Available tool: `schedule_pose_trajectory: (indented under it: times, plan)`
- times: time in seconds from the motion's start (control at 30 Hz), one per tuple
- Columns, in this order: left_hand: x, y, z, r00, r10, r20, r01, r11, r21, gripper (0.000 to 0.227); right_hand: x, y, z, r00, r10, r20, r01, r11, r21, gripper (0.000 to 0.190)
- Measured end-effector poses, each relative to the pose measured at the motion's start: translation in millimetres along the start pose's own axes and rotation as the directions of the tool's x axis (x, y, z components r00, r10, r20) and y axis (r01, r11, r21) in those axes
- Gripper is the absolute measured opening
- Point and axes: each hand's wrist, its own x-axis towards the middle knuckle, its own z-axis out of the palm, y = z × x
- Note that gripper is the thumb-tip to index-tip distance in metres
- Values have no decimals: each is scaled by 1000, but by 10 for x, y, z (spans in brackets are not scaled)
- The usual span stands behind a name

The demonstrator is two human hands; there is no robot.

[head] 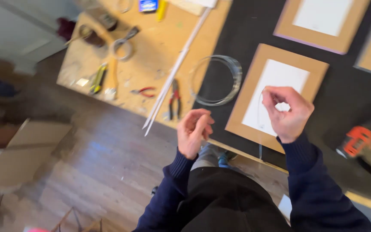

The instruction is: Measure and cut picture hanging wire for a frame.

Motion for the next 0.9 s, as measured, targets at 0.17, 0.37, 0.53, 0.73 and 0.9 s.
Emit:
schedule_pose_trajectory:
  times: [0.17, 0.37, 0.53, 0.73, 0.9]
  plan:
    - [-345, 338, -139, 992, -105, 72, 118, 973, -199, 31, -251, -519, 513, 876, -389, 284, 393, 918, 46, 19]
    - [-747, 237, -895, 985, -174, -14, 163, 947, -278, 31, -360, -897, 1037, 556, -692, 461, 693, 692, 202, 41]
    - [-866, 266, -1518, 966, -250, 59, 251, 864, -438, 30, -331, -1097, 1594, 358, -797, 487, 762, 550, 341, 43]
    - [-759, 446, -2183, 945, -303, 122, 313, 732, -605, 24, -307, -1298, 2281, 231, -846, 481, 762, 465, 451, 43]
    - [-728, 371, -2719, 937, -257, 235, 348, 707, -615, 24, -235, -1508, 2776, 106, -886, 451, 778, 356, 517, 43]
